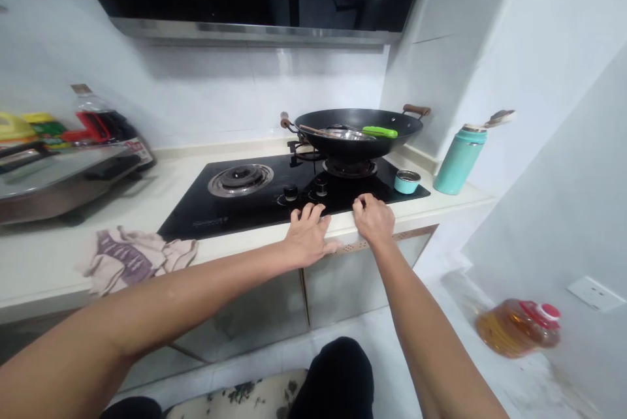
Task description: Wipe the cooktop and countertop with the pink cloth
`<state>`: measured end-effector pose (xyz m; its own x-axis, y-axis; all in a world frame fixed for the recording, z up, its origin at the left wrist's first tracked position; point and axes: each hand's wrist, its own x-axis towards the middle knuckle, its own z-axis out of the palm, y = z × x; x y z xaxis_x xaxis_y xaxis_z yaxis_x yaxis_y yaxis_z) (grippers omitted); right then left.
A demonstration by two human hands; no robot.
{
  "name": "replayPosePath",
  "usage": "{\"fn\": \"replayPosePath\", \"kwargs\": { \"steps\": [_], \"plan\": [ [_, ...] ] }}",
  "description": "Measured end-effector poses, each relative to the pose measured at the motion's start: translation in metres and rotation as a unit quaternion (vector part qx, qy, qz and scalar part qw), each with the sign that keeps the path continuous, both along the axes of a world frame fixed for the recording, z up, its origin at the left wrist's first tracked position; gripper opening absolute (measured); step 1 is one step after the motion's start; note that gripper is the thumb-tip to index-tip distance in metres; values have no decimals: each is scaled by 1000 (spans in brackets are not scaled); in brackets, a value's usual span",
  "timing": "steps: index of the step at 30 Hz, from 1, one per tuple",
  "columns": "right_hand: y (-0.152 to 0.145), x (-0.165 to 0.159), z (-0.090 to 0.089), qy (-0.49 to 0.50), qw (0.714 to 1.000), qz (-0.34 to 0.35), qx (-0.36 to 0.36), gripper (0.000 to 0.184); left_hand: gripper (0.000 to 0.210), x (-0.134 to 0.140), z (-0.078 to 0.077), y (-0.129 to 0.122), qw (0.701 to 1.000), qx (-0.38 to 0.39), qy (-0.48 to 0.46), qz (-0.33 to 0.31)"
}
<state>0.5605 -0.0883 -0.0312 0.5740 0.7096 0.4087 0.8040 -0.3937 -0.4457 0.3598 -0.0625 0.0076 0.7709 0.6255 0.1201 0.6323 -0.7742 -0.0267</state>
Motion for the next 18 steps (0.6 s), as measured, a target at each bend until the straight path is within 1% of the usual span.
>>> {"fn": "replayPosePath", "kwargs": {
  "steps": [3,6,14,18],
  "plan": [
    [0,0,-1,2,1000,-5,2,39,74,1,-6,-3,1000,4,-5,8],
    [0,0,0,2,1000,-4,1,39,75,1,-7,-3,1000,6,-8,6],
    [-2,-2,0,-1,1000,5,4,39,57,12,0,-5,1000,27,-3,2],
    [-1,-1,-1,-8,1000,7,7,39,51,17,5,-3,1000,15,-13,12]
  ]
}}
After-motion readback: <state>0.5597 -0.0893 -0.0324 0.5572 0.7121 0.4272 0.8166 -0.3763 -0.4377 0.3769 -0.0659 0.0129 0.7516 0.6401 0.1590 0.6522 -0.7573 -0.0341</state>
